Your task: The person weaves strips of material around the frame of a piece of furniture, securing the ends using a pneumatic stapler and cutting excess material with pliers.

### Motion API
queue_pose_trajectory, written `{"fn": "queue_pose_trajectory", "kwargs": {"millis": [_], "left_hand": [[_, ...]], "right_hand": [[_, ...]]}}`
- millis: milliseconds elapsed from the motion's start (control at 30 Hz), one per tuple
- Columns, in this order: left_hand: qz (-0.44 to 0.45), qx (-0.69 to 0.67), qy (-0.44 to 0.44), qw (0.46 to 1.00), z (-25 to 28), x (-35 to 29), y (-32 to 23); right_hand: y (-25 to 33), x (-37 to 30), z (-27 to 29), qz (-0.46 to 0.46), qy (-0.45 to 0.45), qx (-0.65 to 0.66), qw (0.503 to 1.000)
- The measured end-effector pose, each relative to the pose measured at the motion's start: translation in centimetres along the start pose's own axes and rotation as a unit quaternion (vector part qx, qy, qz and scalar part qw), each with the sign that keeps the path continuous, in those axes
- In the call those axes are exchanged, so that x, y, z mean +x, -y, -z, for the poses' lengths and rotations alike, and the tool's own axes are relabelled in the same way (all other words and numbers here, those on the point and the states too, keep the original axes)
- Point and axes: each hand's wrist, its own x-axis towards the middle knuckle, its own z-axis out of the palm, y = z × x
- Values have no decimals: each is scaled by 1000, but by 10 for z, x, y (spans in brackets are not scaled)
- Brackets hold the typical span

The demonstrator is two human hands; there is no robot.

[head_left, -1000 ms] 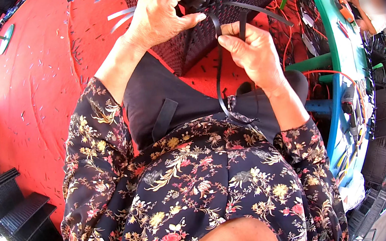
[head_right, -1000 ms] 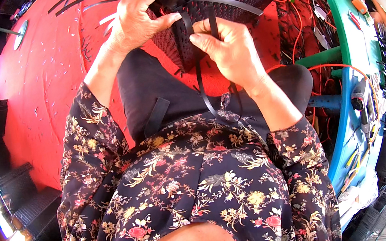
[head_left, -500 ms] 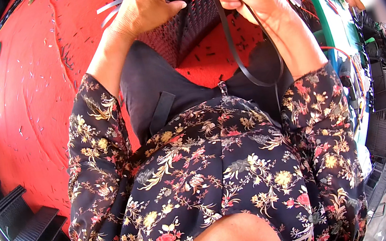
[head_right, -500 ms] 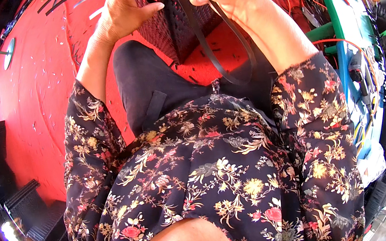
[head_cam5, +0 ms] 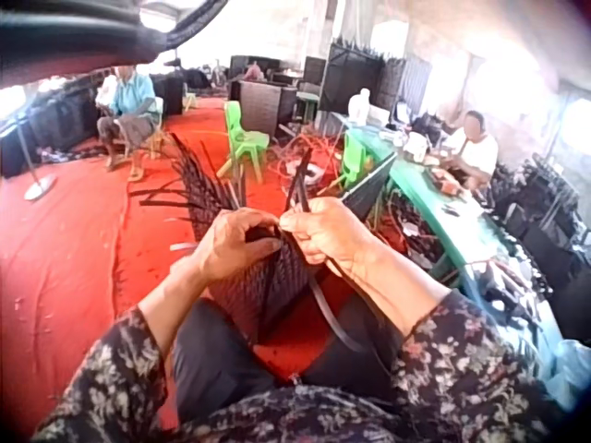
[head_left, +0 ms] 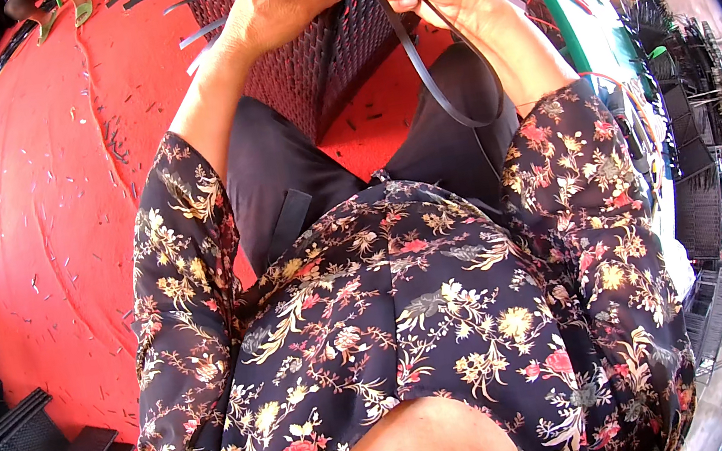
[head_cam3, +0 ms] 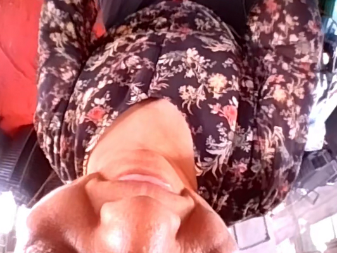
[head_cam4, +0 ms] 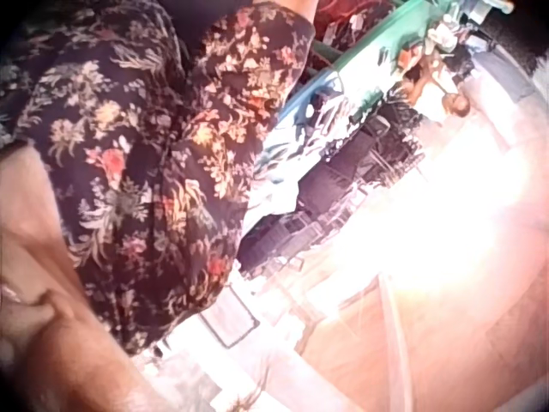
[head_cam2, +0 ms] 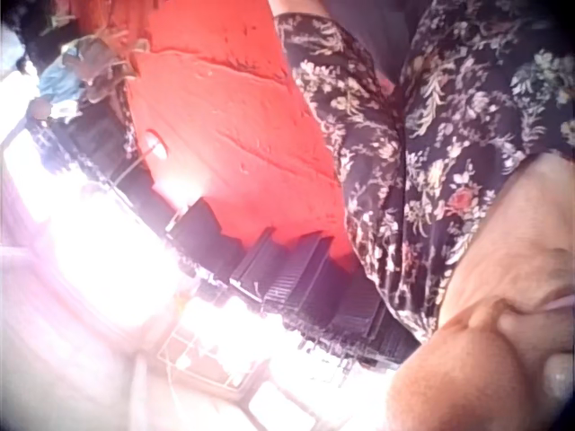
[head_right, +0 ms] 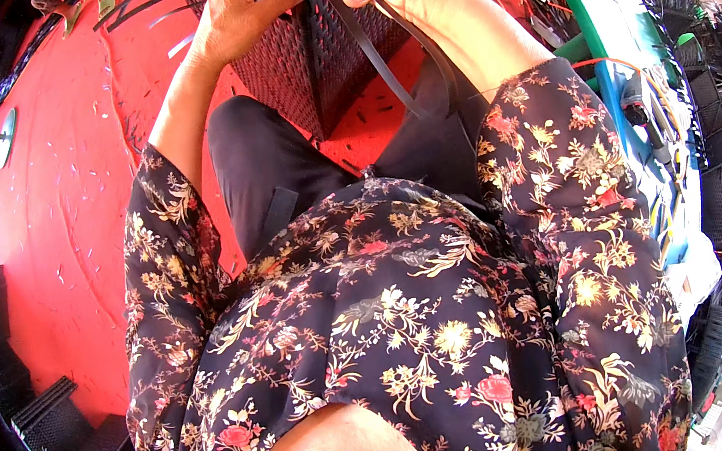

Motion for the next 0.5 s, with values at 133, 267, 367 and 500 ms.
{"fn": "queue_pose_trajectory", "kwargs": {"millis": [133, 267, 367, 500], "left_hand": [[111, -45, 38, 992, -3, 8, -7], [116, -68, 5, 991, -7, -2, 5], [145, -83, 24, 986, 3, -10, 11], [146, -39, 24, 988, 14, -16, 10]], "right_hand": [[1, 0, 3, 13, 7, -11, 1000], [-4, -8, -20, 86, -99, -149, 980], [-9, -22, -20, 261, -124, -365, 885], [-29, -50, -17, 319, -145, -425, 835]]}}
